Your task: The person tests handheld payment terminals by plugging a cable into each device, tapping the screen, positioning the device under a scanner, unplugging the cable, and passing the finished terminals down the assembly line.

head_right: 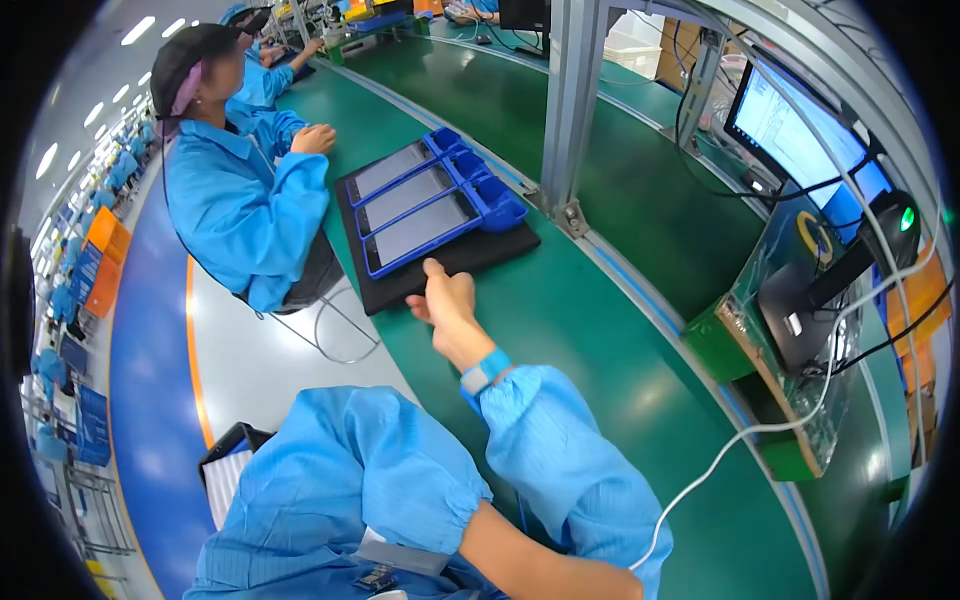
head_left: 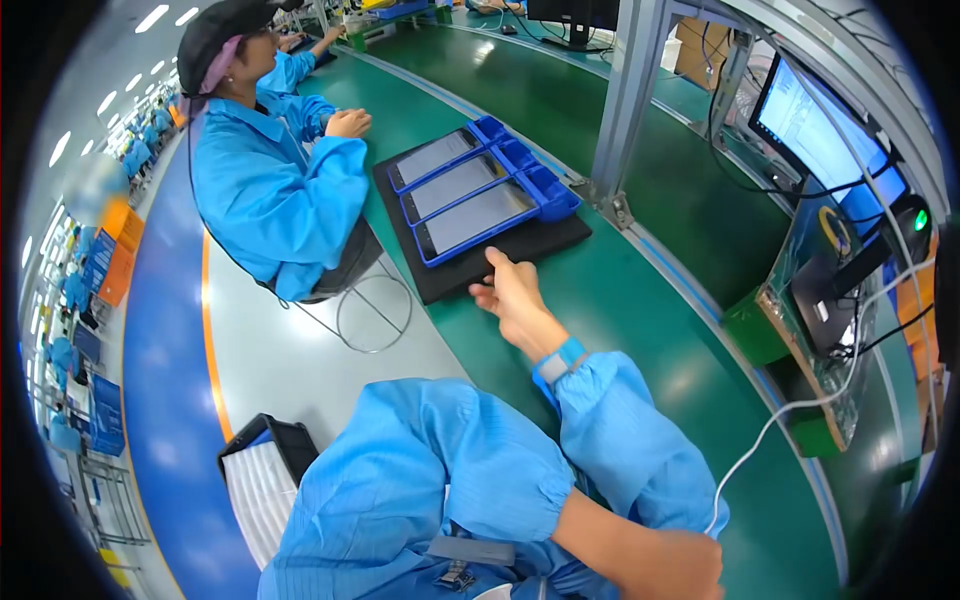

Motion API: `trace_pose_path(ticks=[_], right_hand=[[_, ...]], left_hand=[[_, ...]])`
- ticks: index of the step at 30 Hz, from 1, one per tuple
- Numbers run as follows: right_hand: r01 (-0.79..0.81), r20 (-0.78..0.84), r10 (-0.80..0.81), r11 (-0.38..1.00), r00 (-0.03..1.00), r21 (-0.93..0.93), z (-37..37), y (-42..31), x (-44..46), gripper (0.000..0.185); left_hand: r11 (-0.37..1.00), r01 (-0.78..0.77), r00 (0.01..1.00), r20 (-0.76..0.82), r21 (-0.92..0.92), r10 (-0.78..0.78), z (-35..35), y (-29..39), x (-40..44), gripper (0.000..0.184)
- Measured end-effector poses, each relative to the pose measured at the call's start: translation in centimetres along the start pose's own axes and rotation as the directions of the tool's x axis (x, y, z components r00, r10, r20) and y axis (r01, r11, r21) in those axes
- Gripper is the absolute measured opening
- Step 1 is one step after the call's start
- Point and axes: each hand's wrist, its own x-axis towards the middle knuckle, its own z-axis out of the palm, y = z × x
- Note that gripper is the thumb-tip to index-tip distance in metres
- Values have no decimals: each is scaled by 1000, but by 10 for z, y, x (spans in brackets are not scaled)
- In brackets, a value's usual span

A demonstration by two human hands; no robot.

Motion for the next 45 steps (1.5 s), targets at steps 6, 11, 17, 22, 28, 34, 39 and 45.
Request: trace_pose_path(ticks=[6,11,17,22,28,34,39,45], right_hand=[[161,49,-155,971,987,-174,-40,9,25,29],[125,188,-86,970,978,-210,-137,8,-73,27],[-28,-268,-44,966,962,-257,-262,22,-256,17],[119,-712,-143,989,687,-85,-349,82,-386,15],[273,-843,-482,866,237,-419,-367,97,-434,35],[335,-645,-641,767,416,-547,-325,89,-366,60],[597,-729,-521,778,444,-193,-325,70,-369,70],[719,-619,-613,686,491,-109,-311,25,-357,85]], left_hand=[[950,77,979,160,303,-130,-27,-6,-22,22],[774,43,986,96,631,-133,-99,-36,-19,21],[709,343,908,-22,616,-419,-130,-82,-14,13],[804,396,883,57,443,-466,-69,-135,9,7],[912,334,912,162,239,-376,14,-167,62,8],[913,402,874,271,64,-404,10,-148,68,7],[890,450,820,427,-70,-381,16,-129,63,9],[843,486,829,425,-229,-363,18,-108,63,12]])
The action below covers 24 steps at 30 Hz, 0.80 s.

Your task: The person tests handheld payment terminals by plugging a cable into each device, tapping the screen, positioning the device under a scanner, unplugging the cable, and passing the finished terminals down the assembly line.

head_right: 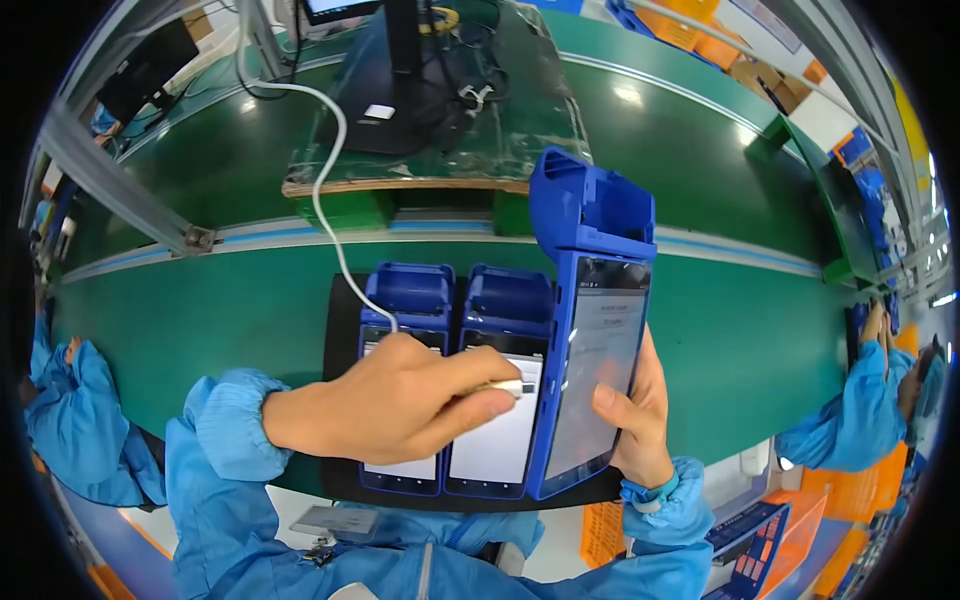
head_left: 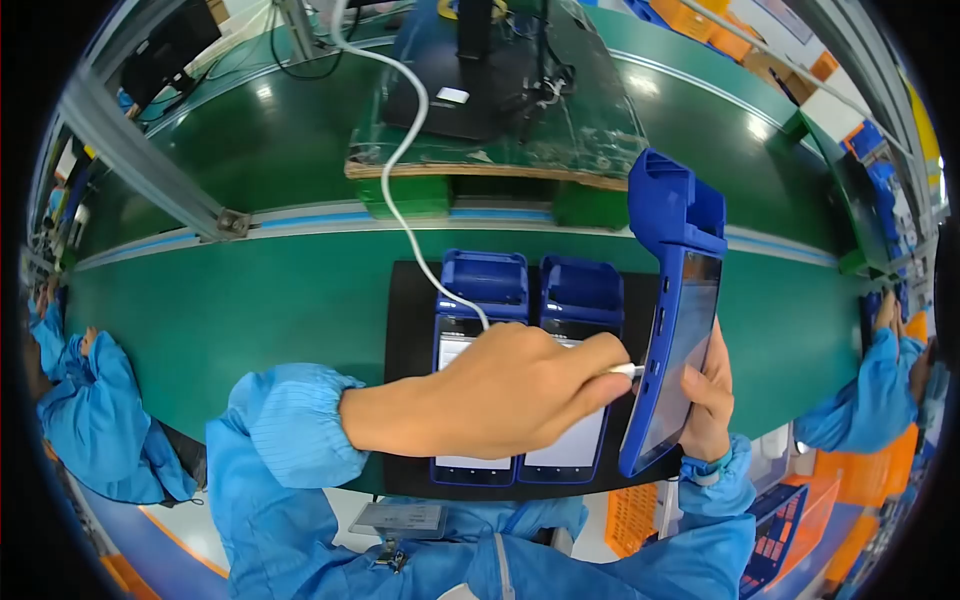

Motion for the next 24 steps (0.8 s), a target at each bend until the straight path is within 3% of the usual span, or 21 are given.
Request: trace_pose_path(ticks=[4,10,11,13,14,17,21,24], right_hand=[[69,94,-65,997,993,-40,24,1,7,90],[101,82,-93,990,992,-98,32,9,5,91],[103,100,-94,990,991,-99,35,8,3,91],[226,53,-220,941,974,-250,44,7,0,89],[270,134,-238,900,962,-341,39,5,1,87],[342,165,-300,838,940,-426,44,4,-7,84],[427,188,-384,823,904,-374,53,5,-6,83],[438,222,-380,827,898,-353,62,4,-1,80]], left_hand=[[989,-14,997,-74,-144,4,-3,-1,-16,13],[985,-6,991,-135,-171,-17,-7,-3,-33,13],[987,-5,988,-150,-161,-19,-7,-3,-36,13],[999,-37,982,-186,29,41,-10,-3,-42,13],[993,-51,984,-162,108,68,-12,-3,-43,14],[981,-80,979,-171,179,111,-10,-6,-48,14],[965,-186,939,-256,183,230,-15,-7,-46,14],[965,-177,951,-219,193,218,-24,-8,-49,14]])
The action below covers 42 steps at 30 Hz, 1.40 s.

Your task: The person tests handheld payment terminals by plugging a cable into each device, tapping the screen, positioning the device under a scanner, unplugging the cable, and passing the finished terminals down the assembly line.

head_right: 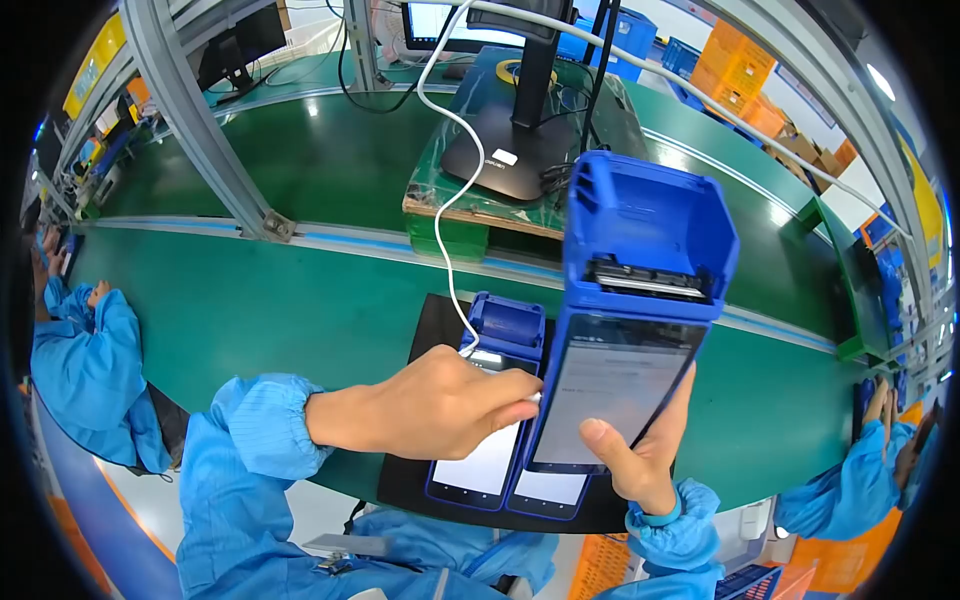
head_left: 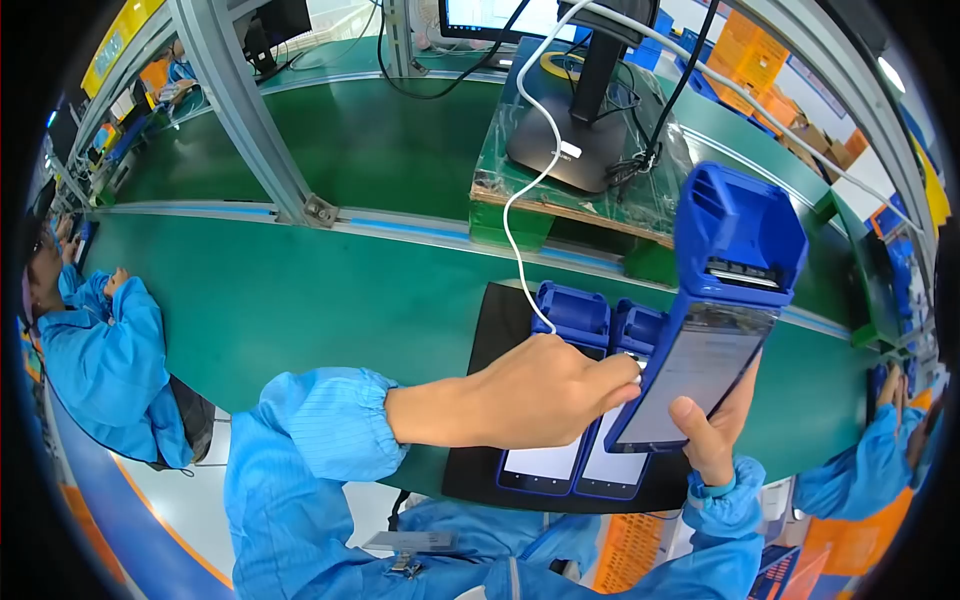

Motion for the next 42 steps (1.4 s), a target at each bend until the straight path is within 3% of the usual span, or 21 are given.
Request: trace_pose_path(ticks=[4,9,11,13,14,15,16,17,18,19,21,23,25,27,31,34,40,42], right_hand=[[-67,116,61,996,991,52,8,3,15,75],[-17,167,9,999,986,48,18,9,36,77],[-81,220,52,989,974,127,20,8,51,77],[-103,227,65,981,972,163,30,3,60,76],[-163,237,102,953,966,254,38,1,64,77],[-223,254,139,913,957,341,43,-1,66,78],[-365,370,244,880,897,306,42,0,69,81],[-448,469,264,827,843,340,45,6,73,85],[-533,562,281,768,778,355,48,11,76,89],[-574,628,268,738,731,353,54,11,79,90],[-417,606,138,840,784,348,61,18,79,80],[-430,609,280,896,742,112,53,28,89,67],[-593,586,313,712,748,377,60,28,88,57],[-647,669,189,534,719,544,63,37,93,62],[-742,708,223,204,670,638,62,39,97,73],[-747,718,215,98,662,658,58,46,98,75],[-756,735,187,78,652,650,57,52,97,75],[-757,738,184,58,649,651,56,54,97,75]], left_hand=[[993,60,993,91,101,-69,-14,-4,-3,15],[984,147,986,66,98,-154,-30,-12,-3,13],[972,225,964,131,59,-231,-46,-13,9,30],[902,352,934,158,-250,-321,-62,-33,23,51],[868,282,957,53,-409,-286,-62,-44,31,56],[769,251,953,9,-587,-304,-57,-48,37,64],[645,191,946,-36,-740,-322,-52,-52,44,73],[437,170,931,-3,-883,-366,-46,-53,50,82],[384,133,911,-39,-914,-409,-42,-56,56,84],[410,120,886,-88,-904,-454,-42,-60,63,83],[588,131,798,-267,-798,-541,-39,-61,72,83],[722,189,695,-429,-665,-577,-34,-66,81,91],[779,319,664,-459,-540,-590,-29,-74,86,98],[857,232,724,-507,-459,-468,-24,-85,85,98],[865,365,739,-458,-346,-495,-22,-93,83,99],[884,426,758,-457,-192,-465,-17,-95,83,107],[891,444,766,-475,-95,-433,-14,-93,82,105],[891,406,764,-459,-204,-453,-17,-89,82,104]])
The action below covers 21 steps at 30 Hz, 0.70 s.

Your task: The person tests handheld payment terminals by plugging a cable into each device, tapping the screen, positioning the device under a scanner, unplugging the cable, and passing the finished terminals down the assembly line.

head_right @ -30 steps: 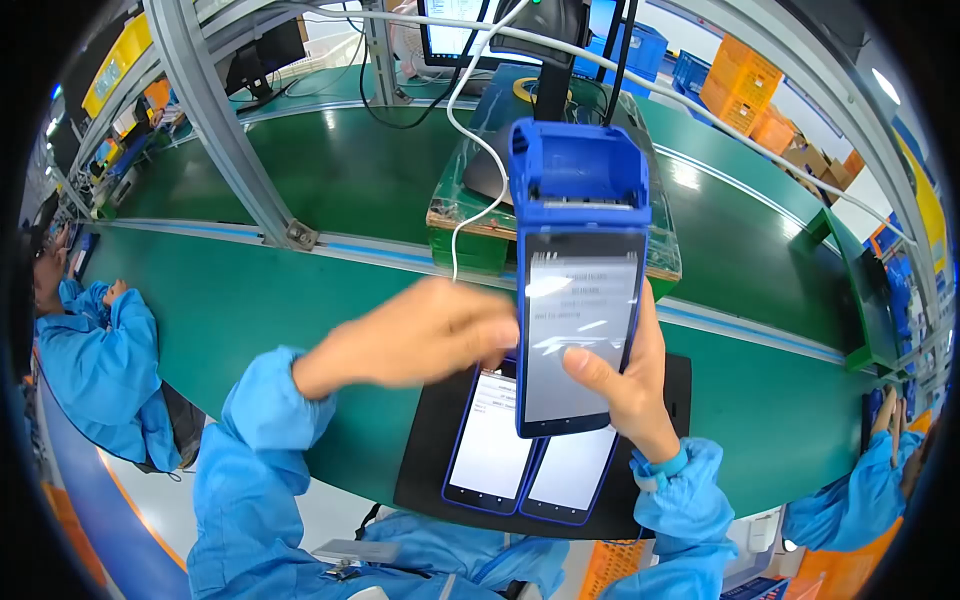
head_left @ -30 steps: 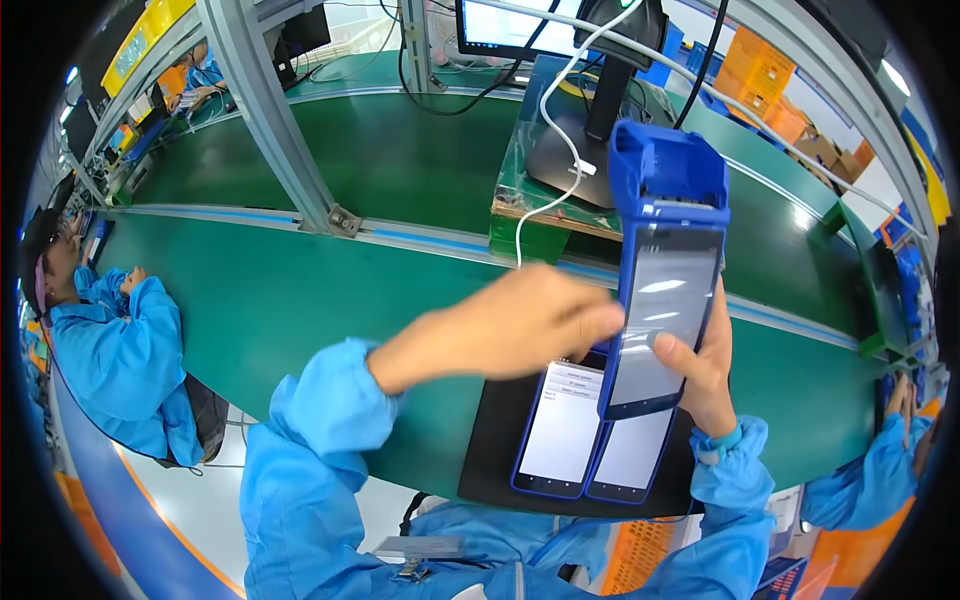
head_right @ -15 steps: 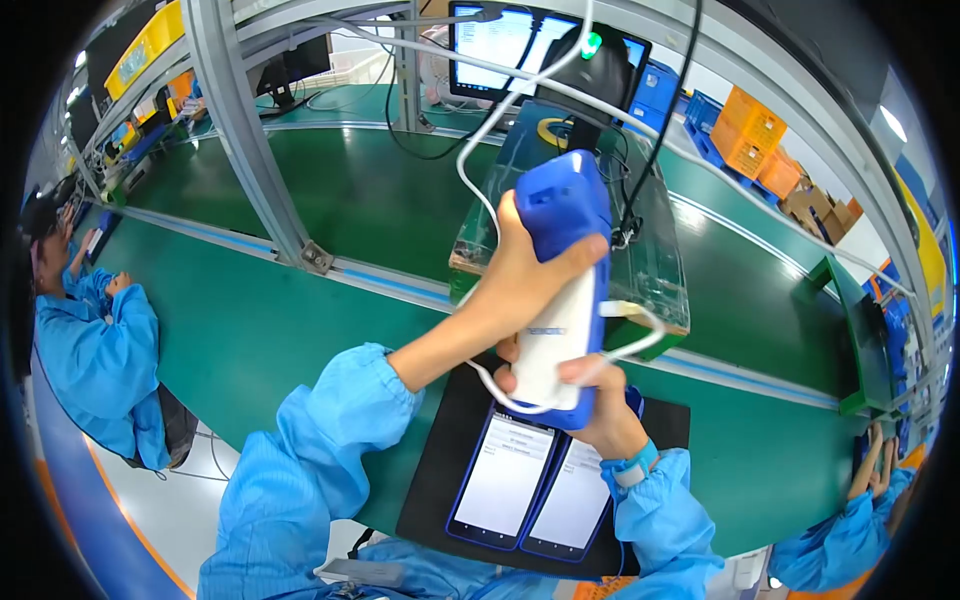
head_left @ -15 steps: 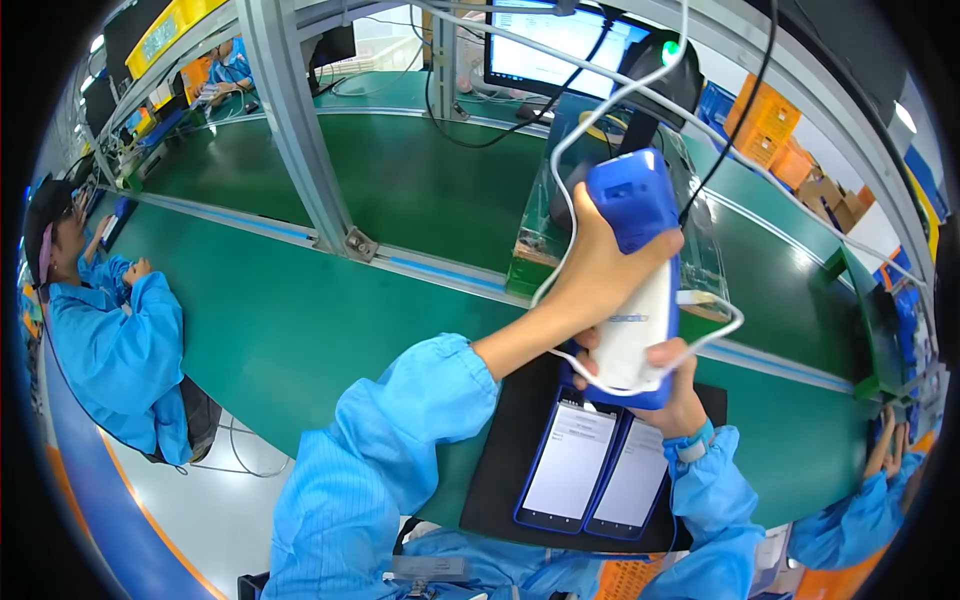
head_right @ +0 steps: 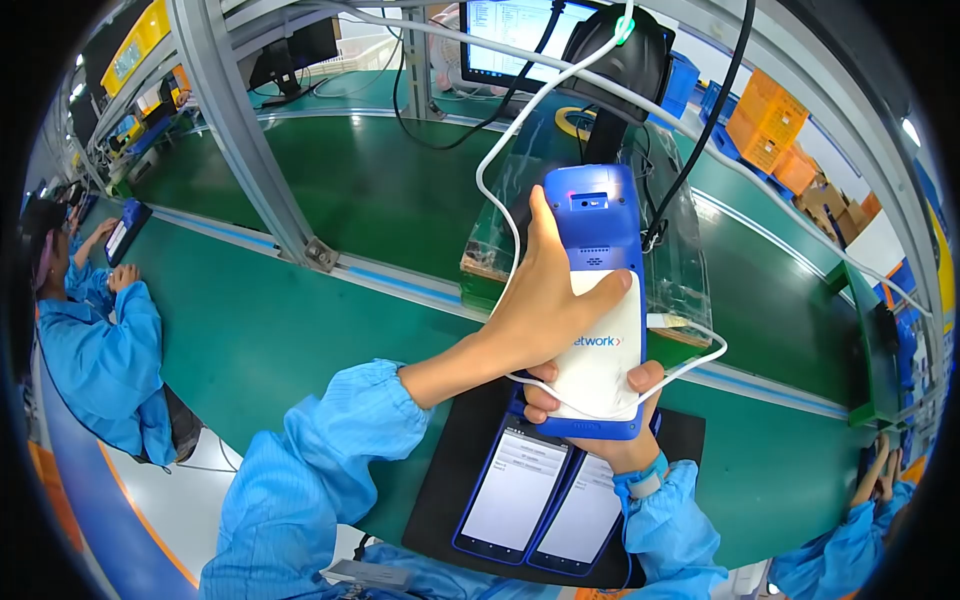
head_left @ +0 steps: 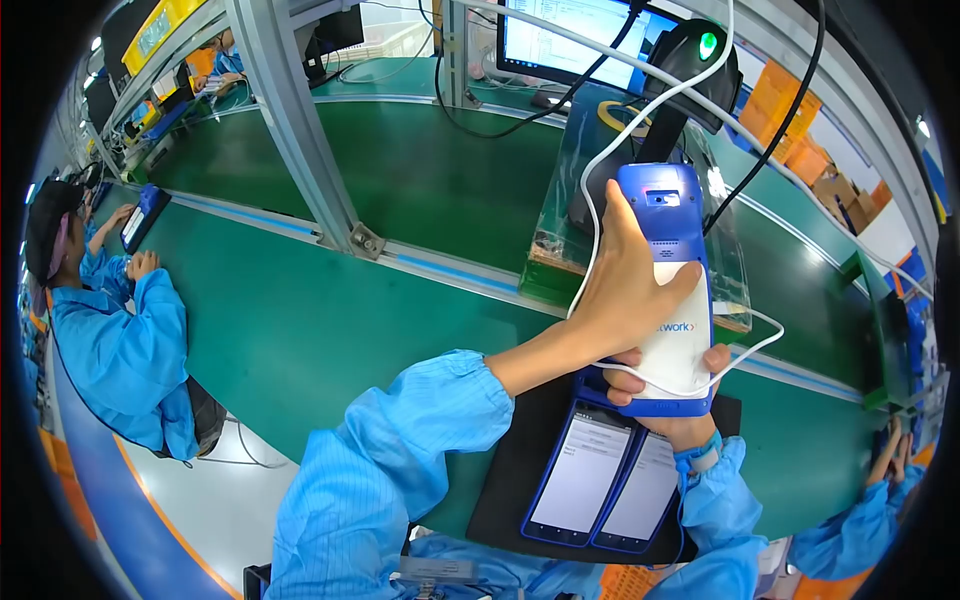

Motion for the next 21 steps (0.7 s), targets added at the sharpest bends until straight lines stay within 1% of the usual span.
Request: trace_pose_path(ticks=[2,3,5,6,8,11,14,16,20,21], right_hand=[[9,15,-8,1000,1000,-12,-2,-1,0,76],[5,13,-4,1000,1000,-14,-2,-2,0,76],[10,53,1,978,999,-210,-3,-6,1,74],[9,52,2,978,999,-209,-4,-6,2,74],[11,58,-8,999,998,-41,-8,-4,1,77],[6,57,-2,997,998,-73,-8,-6,0,77],[19,35,-17,998,999,-62,-8,-7,-2,76],[17,47,-13,997,999,-78,-8,-7,0,76],[27,44,-23,996,999,-84,-6,-6,-1,77],[28,41,-25,996,999,-82,-6,-6,-1,77]], left_hand=[[993,21,1000,10,-114,-20,0,1,-1,103],[994,-4,1000,8,-106,5,0,0,0,102],[995,-30,1000,1,-97,30,0,0,0,102],[991,-55,998,7,-118,57,0,1,0,101],[987,-80,996,17,-140,83,0,2,0,101],[988,-110,993,19,-110,113,1,2,-1,101],[987,-122,991,33,-104,126,0,2,-1,100],[983,-172,985,15,-67,173,1,2,-1,100],[981,-164,986,23,-102,167,1,3,-2,100],[985,-174,984,29,-19,174,1,2,-2,101]])
